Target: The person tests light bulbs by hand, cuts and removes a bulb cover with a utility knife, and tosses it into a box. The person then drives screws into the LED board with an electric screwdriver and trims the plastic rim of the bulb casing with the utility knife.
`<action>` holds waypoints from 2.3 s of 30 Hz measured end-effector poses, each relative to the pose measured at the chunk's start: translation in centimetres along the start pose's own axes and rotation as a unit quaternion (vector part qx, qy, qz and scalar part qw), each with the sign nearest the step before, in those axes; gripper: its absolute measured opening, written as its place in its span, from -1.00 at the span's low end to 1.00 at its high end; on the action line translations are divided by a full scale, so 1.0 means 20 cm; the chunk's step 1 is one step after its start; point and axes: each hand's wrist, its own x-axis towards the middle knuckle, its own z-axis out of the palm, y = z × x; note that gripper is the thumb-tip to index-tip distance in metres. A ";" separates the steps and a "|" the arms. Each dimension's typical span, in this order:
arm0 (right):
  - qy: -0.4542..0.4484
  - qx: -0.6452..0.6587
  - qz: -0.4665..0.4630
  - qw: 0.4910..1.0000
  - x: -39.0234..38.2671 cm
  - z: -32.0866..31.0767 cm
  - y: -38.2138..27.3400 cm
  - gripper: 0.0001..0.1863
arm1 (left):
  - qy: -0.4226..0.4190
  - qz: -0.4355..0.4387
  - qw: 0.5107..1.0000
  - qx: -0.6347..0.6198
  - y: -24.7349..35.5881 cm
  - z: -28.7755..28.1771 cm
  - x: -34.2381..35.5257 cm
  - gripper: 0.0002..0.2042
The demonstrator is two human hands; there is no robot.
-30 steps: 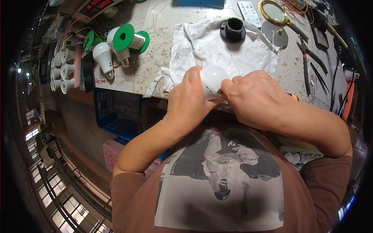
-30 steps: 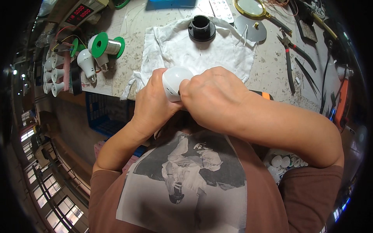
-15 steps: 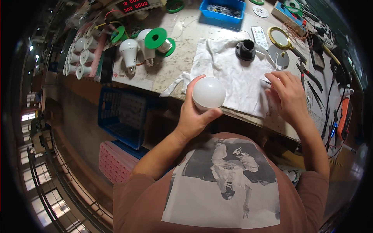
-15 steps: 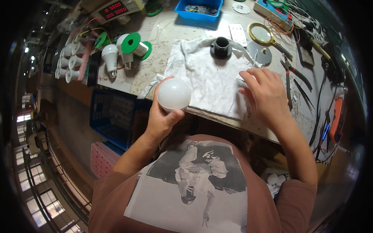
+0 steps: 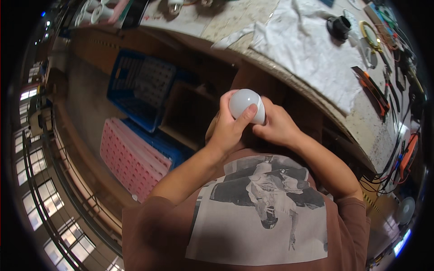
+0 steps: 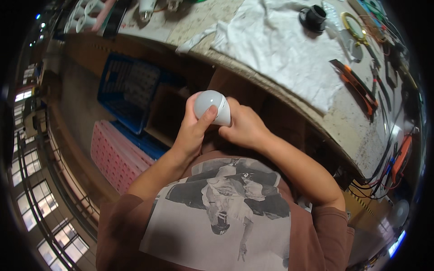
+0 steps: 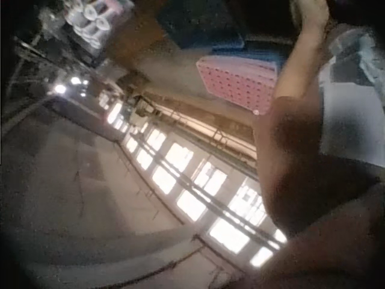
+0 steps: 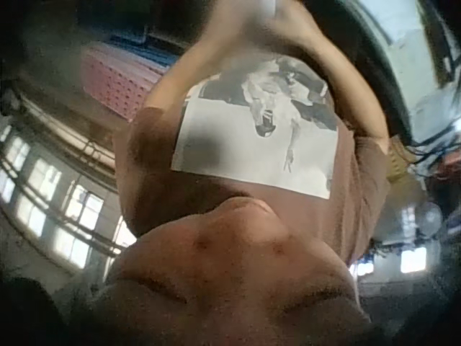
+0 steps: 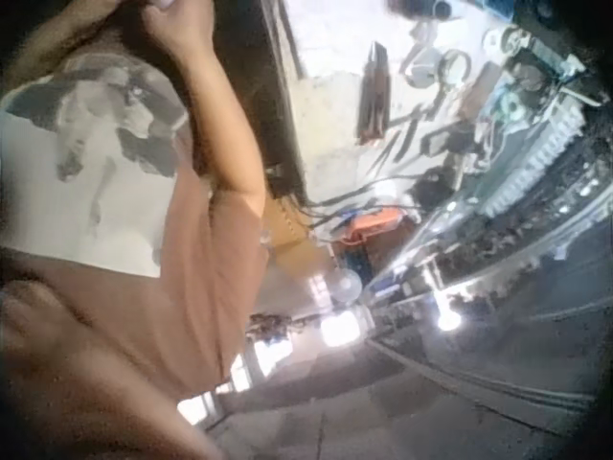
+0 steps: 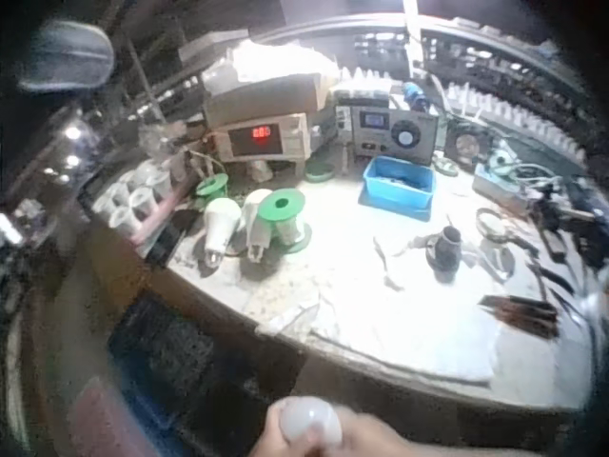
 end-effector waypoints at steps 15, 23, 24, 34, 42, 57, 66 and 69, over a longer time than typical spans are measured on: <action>-0.071 -0.121 0.081 0.987 0.20 0.23 0.15 -0.33 | 0.083 -0.101 0.875 0.465 -0.14 -0.08 0.21 -0.49; -0.079 -0.118 0.090 0.986 0.29 0.20 0.19 -0.26 | 0.103 -0.057 0.892 0.437 -0.23 -0.10 0.37 -0.68; -0.080 -0.116 0.092 0.986 0.30 0.20 0.21 -0.26 | 0.097 -0.034 0.894 0.435 -0.24 -0.11 0.38 -0.71; -0.029 -0.109 0.034 0.993 0.33 0.22 0.31 -0.10 | 0.065 -0.006 0.909 0.412 -0.27 -0.16 0.44 -0.78; -0.092 -0.146 -0.025 0.985 0.28 0.18 0.41 -0.14 | 0.028 -0.288 0.939 -0.188 -0.31 -0.36 0.57 -0.71; -0.105 -0.061 -0.027 0.992 0.26 0.05 0.55 -0.53 | 0.340 -0.091 0.887 -0.299 -0.47 -1.04 -0.70 -0.66; -0.146 -0.014 -0.009 0.989 0.16 0.15 0.41 -0.46 | 0.766 -0.052 0.577 -0.278 -1.48 -0.98 -2.48 -0.72; -0.147 0.003 -0.036 0.988 0.14 0.21 0.39 -0.45 | 0.832 -0.114 0.485 -0.244 -1.69 -1.04 -2.78 -0.69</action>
